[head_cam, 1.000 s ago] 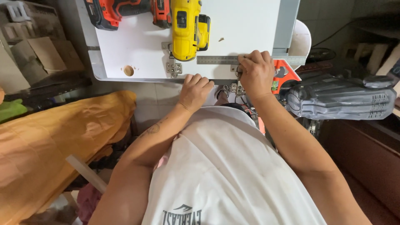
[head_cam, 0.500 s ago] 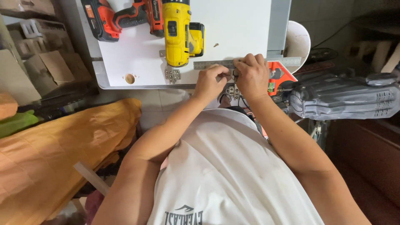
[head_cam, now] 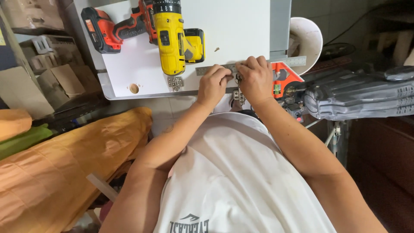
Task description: Installing metal hinges onto a cabinet door using a ruler for alignment and a power drill for fastening.
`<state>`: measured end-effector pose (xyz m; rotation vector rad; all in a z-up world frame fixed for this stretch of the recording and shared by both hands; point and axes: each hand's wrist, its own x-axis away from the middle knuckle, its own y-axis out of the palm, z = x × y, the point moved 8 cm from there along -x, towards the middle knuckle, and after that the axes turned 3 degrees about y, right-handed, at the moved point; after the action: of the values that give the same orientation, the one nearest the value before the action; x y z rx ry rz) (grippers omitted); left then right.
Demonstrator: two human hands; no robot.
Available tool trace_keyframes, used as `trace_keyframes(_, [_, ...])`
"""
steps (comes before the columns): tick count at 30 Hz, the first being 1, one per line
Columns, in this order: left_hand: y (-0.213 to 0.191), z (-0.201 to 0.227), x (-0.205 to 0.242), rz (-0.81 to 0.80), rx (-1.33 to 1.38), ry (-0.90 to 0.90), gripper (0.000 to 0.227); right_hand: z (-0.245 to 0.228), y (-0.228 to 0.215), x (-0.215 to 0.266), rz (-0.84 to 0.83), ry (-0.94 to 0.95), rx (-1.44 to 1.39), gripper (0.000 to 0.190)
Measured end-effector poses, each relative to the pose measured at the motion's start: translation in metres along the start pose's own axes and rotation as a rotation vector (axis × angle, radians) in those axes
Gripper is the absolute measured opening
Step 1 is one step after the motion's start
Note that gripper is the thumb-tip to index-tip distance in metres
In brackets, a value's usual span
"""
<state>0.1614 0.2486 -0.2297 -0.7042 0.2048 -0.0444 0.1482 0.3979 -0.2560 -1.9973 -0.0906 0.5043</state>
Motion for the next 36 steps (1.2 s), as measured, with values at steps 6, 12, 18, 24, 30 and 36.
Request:
trace_keyframes(6, [0.021, 0.01, 0.0, -0.075, -0.202, 0.267, 0.02, 0.002, 0.0, -0.001, -0.018, -0.004, -0.012, 0.005])
trace_keyframes(12, [0.011, 0.054, -0.01, -0.192, -0.354, 0.412, 0.019, 0.015, 0.018, 0.005, -0.038, -0.006, -0.033, 0.025])
trace_keyframes(18, [0.018, 0.055, -0.013, -0.177, -0.379, 0.527, 0.022, 0.013, 0.013, 0.001, 0.002, 0.002, -0.028, 0.012])
trace_keyframes(24, [0.031, 0.048, -0.004, -0.162, -0.498, 0.521, 0.015, 0.011, 0.003, -0.006, -0.004, 0.008, -0.065, 0.011])
trace_keyframes(30, [0.033, 0.047, 0.0, -0.125, -0.574, 0.446, 0.018, 0.006, -0.002, -0.007, -0.025, -0.005, -0.058, 0.017])
trace_keyframes(36, [0.035, 0.042, -0.001, -0.106, -0.571, 0.362, 0.014, 0.005, -0.008, -0.01, -0.01, -0.003, -0.116, 0.018])
